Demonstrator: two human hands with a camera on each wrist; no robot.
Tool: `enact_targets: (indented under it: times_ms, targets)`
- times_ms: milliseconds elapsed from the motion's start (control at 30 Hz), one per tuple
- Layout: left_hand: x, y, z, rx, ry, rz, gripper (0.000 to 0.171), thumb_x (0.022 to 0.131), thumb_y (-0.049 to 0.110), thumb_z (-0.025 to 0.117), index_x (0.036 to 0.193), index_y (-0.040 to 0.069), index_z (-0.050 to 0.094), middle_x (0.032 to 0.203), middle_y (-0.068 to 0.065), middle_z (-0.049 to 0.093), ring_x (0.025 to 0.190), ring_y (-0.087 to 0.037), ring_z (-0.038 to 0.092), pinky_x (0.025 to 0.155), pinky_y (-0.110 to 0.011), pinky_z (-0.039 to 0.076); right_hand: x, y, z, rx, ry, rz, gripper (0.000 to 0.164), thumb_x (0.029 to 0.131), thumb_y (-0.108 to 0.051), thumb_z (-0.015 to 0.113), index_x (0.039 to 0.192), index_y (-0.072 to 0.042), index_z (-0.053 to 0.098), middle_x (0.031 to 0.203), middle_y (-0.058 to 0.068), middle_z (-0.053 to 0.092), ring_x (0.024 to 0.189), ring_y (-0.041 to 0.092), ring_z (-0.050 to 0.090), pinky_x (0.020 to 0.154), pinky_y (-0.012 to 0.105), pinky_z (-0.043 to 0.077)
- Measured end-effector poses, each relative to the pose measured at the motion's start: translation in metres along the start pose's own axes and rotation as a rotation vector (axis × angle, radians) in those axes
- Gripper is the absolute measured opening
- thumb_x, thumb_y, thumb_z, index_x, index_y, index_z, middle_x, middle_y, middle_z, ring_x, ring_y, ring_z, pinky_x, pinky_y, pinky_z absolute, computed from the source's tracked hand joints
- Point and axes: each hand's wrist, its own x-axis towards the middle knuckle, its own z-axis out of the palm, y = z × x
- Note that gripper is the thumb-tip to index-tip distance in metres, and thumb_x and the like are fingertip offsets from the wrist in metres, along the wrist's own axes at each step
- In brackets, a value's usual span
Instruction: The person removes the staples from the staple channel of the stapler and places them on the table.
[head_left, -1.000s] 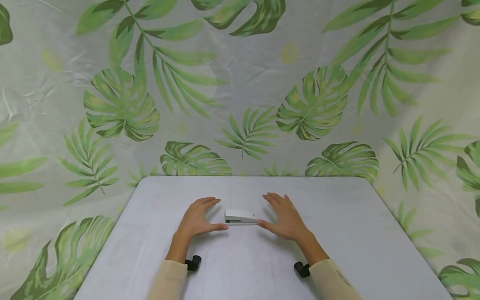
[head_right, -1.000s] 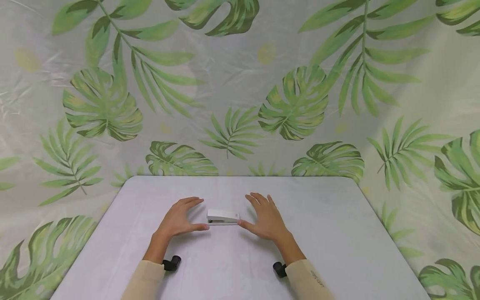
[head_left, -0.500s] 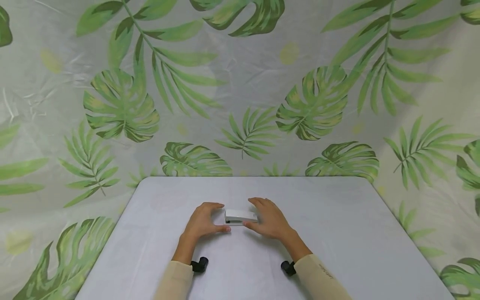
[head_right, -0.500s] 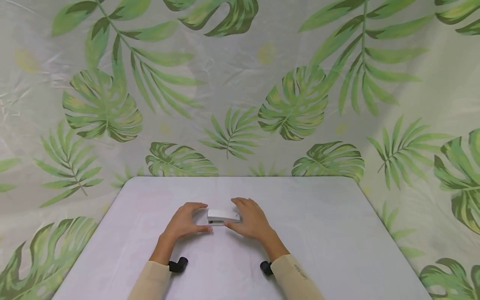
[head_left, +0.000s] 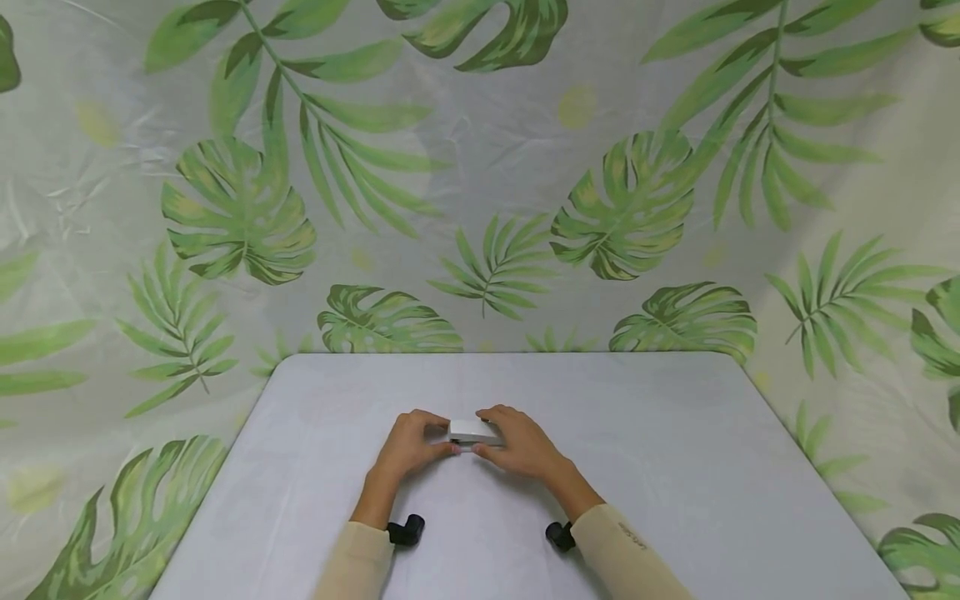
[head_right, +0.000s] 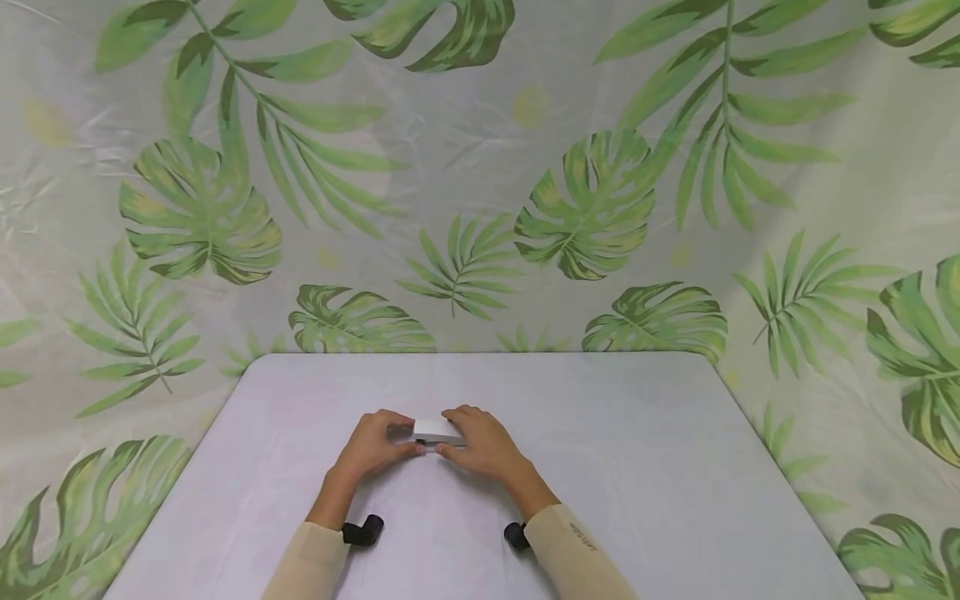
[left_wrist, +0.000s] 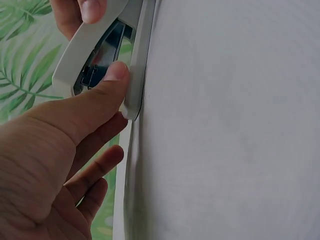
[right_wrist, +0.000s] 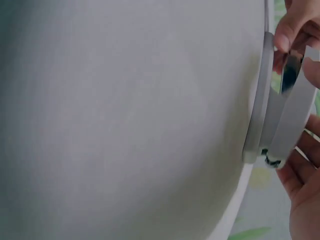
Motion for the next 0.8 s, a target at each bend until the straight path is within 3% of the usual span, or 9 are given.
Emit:
enact_targets:
  times_ms: [200,433,800]
  targets:
    - [-0.001,0.001,0.003,-0.032,0.006,0.004,0.037,0.077,0.036,0.092,0.105,0.013,0.083,0.108,-0.004,0.079,0.112,-0.029,0.071,0.101,-0.049,0.054,0.003,-0.007,0.003,0.010,-0.013,-0.027,0.052,0.098,-0.043,0.069,0.140,-0.013,0.062,0.130,0.004,0.067,0.117,0.022,0.065,0.098,0.043,0.054]
    - [-0.001,0.001,0.007,-0.038,0.045,0.043,0.033,0.078,0.034,0.091,0.100,0.011,0.083,0.104,-0.004,0.080,0.107,-0.028,0.072,0.097,-0.048,0.056,0.006,-0.014,0.003,0.005,0.049,-0.056,0.044,0.098,-0.037,0.071,0.134,-0.012,0.066,0.124,0.004,0.069,0.116,0.024,0.065,0.100,0.044,0.053]
    - [-0.003,-0.001,0.010,-0.121,0.056,-0.016,0.030,0.078,0.031,0.092,0.099,0.012,0.083,0.103,-0.004,0.080,0.105,-0.026,0.073,0.095,-0.047,0.056,0.009,-0.019,0.002,-0.025,0.044,-0.052,0.041,0.100,-0.037,0.068,0.132,-0.012,0.067,0.124,0.004,0.068,0.117,0.024,0.064,0.101,0.043,0.053]
